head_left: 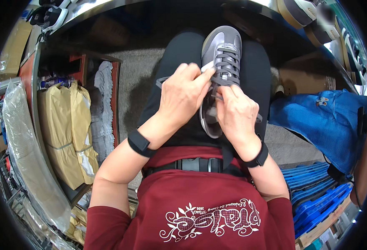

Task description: The person is inspecting and lacing shoes on a production line.

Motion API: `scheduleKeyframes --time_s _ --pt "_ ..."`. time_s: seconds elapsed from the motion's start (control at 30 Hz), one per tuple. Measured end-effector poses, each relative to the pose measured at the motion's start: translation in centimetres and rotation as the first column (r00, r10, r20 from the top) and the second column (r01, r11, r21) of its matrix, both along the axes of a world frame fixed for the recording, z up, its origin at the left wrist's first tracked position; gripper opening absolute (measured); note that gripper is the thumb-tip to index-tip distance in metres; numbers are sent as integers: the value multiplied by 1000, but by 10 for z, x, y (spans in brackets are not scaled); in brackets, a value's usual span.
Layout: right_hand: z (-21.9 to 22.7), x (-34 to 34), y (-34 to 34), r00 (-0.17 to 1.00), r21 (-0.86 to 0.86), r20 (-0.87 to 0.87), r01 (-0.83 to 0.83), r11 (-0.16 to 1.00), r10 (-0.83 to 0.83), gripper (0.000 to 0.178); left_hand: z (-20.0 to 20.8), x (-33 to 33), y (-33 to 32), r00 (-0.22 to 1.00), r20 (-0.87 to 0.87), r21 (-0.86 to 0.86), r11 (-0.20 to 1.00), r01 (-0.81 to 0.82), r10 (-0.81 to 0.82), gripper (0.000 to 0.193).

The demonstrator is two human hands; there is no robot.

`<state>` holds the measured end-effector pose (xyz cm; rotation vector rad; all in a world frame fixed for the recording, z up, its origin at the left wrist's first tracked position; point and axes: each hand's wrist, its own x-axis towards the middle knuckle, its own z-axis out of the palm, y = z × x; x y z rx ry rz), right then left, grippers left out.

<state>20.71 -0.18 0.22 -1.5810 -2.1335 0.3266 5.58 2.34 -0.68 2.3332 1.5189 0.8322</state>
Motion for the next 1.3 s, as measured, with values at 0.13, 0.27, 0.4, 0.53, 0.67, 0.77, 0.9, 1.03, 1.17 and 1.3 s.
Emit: scheduleKeyframes --time_s 0.13,0.27,0.4,0.53,0.67,0.77,0.9,1.03,1.17,1.3 --pt "31 35 -28 898 -420 -437 -161 893 -43 4 -9 -6 -2 998 59 31 999 -10 9 17" --pt "103 86 -51 564 -382 -814 -340 859 -139 7 -11 -17 -4 985 165 -39 998 -46 52 15" --pt "176 186 -60 -395 214 -912 -228 950 111 23 1 -4 -11 946 211 122 967 224 -245 27" --pt "154 157 -44 -391 180 -920 -396 901 12 8 18 55 -29 827 103 22 833 553 -553 38" --pt "151 99 -6 191 98 -979 120 988 74 5 16 43 -41 673 463 -217 662 717 -577 7" --pt "147 104 2 27 -71 -994 571 818 -105 13 41 -5 -22 503 864 -375 715 590 38 16" --pt "87 199 -10 35 20 -999 -183 983 27 34 57 -70 7 -357 893 -106 899 425 274 22" --pt "38 155 -4 892 36 -206 418 908 -402 34 43 -167 0 -357 912 -150 974 170 203 20" --pt "21 89 -18 911 -220 -366 111 969 -188 16 6 -122 -9 538 650 -477 839 -261 537 20" --pt "-5 51 -18 953 -58 -298 43 997 -58 15 6 -30 -18 909 400 -416 907 69 114 14"
